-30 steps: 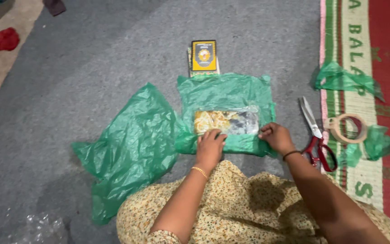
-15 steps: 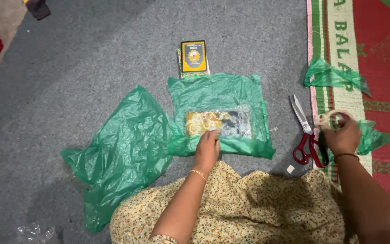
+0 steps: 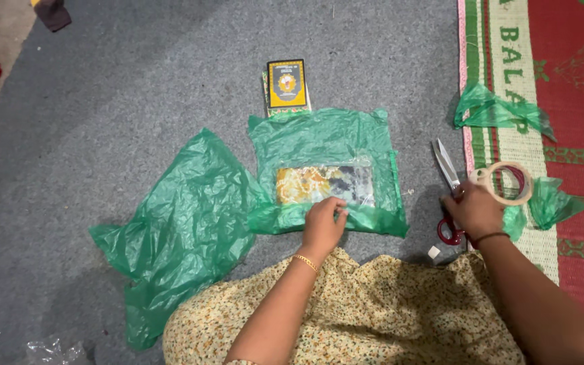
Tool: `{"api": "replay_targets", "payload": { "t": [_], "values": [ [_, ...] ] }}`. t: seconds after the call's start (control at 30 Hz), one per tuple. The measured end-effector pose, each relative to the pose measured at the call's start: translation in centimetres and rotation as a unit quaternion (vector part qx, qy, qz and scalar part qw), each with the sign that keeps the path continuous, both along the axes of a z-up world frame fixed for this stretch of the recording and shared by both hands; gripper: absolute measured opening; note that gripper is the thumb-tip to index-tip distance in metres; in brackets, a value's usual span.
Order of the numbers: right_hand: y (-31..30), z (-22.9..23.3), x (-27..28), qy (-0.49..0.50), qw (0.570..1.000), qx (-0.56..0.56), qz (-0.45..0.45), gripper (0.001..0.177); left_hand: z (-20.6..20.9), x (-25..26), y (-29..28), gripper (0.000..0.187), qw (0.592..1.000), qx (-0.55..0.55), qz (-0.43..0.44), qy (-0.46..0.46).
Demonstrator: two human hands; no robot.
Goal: The person cuts a green plastic bag into a flat sheet using scissors, places a small wrapped item on it, and folds the plastic around the item. They then use tape to secure the folded plastic, creating a wrapped package.
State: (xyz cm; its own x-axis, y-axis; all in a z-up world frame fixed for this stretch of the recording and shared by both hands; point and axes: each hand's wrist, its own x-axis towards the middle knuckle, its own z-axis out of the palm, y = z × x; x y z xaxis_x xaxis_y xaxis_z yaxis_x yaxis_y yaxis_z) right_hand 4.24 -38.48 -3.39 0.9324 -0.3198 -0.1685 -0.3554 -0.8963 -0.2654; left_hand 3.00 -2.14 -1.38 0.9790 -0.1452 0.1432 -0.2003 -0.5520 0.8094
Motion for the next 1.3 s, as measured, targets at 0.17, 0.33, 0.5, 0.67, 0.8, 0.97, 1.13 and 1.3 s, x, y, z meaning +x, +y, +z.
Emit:
{"api": "replay_targets", "payload": {
  "t": [0.17,0.33,0.5,0.67,0.8,0.97,1.13,1.3],
  "values": [
    [-3.0,0.3,-1.3,-0.022,0.999,-0.015,-0.036,0.045,0.9,0.0,-0.6,0.018,0.999,0.054,-0.005,-0.005],
    [-8.0,-2.9,-1.7,-0.126,0.99,-0.013,-0.053,0.044,2.1,0.4,-1.7,0.02,1.0,0.01,-0.012,-0.017],
    [-9.3,-5.4,-0.7,-0.082,0.996,-0.018,-0.009,0.039,3.2,0.5,-2.3,0.02,1.0,0.013,0.002,-0.014],
    [-7.2,-3.6,-2.4,-0.12,0.992,-0.008,-0.045,0.031,4.5,1.2,-3.5,0.025,0.998,0.009,-0.019,-0.054],
    [-4.8,-1.8,-4.2,0.003,0.999,0.05,0.015,0.034,4.9,3.1,-7.5,0.029,0.993,-0.004,-0.068,-0.092],
    [-1.7,-1.6,-5.2,-0.026,0.998,0.056,-0.006,0.057,4.4,6.1,-15.8,0.032,0.988,0.017,-0.128,-0.08],
    [-1.3,-1.5,-5.1,-0.004,0.995,0.09,-0.043,0.058,1.3,8.7,-23.8,0.035,0.968,0.14,-0.199,-0.06],
    [-1.4,-0.5,-4.6,0.149,0.981,0.103,-0.062,0.055,-2.9,10.5,-29.7,0.029,0.928,0.246,-0.273,-0.056]
  ]
}}
